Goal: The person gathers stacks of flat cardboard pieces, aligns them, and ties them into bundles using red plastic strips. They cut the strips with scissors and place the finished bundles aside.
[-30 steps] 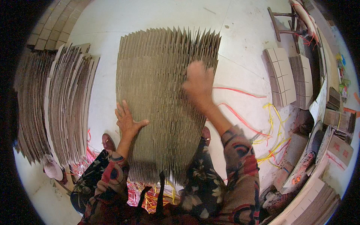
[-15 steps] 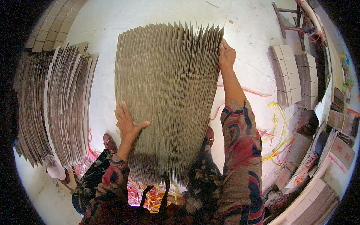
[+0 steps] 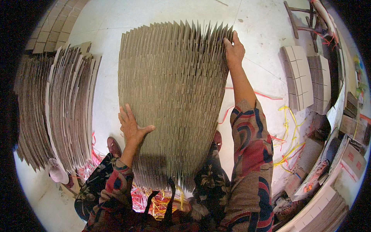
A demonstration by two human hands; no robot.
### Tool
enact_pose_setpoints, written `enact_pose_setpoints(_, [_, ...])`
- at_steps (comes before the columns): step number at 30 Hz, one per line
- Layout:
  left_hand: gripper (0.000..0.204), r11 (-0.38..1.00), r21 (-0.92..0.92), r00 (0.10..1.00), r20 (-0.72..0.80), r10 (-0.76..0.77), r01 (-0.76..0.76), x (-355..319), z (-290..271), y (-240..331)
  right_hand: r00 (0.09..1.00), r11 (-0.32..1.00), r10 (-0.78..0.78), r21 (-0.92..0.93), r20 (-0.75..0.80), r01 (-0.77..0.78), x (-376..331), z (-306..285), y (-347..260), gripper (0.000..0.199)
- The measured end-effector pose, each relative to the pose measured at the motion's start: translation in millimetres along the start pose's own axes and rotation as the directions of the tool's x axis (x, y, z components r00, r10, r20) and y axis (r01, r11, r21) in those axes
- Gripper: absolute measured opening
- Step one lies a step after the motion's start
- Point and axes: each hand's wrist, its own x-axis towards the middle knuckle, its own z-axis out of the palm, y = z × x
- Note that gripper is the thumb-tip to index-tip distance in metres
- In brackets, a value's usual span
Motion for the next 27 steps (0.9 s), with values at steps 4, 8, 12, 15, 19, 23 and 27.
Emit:
enact_pose_setpoints(4, [0.138,1.000,0.008,1.000,-0.021,0.014,-0.013,-0.8,0.8,-0.7,1.000,0.989,0.003,-0.146,0.004,-0.002,-0.1,-2.1,-1.8,0.051])
enact_pose_setpoints(8, [0.138,1.000,0.010,1.000,-0.026,0.007,-0.006,-0.7,1.6,-2.8,0.999,0.921,-0.008,-0.388,0.042,0.024,0.2,-4.1,-6.3,0.043])
enact_pose_setpoints(12, [0.138,1.000,0.009,0.999,-0.032,0.019,-0.019,-0.5,2.3,-0.4,0.976,0.865,-0.190,-0.451,0.109,0.219,10.7,-9.7,10.5,0.033])
enact_pose_setpoints(15, [0.138,1.000,0.006,1.000,-0.017,0.007,-0.007,0.1,0.4,0.2,0.996,0.939,0.025,-0.343,0.080,0.004,12.0,-3.3,1.0,0.037])
enact_pose_setpoints(19, [0.135,1.000,-0.008,1.000,0.004,-0.005,0.005,-0.7,-4.3,3.1,0.985,0.901,0.140,-0.427,0.106,-0.082,5.9,4.7,-28.8,0.070])
enact_pose_setpoints(23, [0.135,1.000,-0.016,1.000,-0.024,0.019,-0.019,0.0,-0.3,-0.3,0.997,0.949,-0.026,-0.313,0.067,0.046,8.0,6.0,-8.1,0.056])
enact_pose_setpoints(27, [0.135,1.000,-0.019,1.000,-0.017,0.018,-0.019,-0.2,-0.3,1.4,0.987,0.940,-0.045,-0.328,0.157,0.095,15.0,4.6,-1.9,0.045])
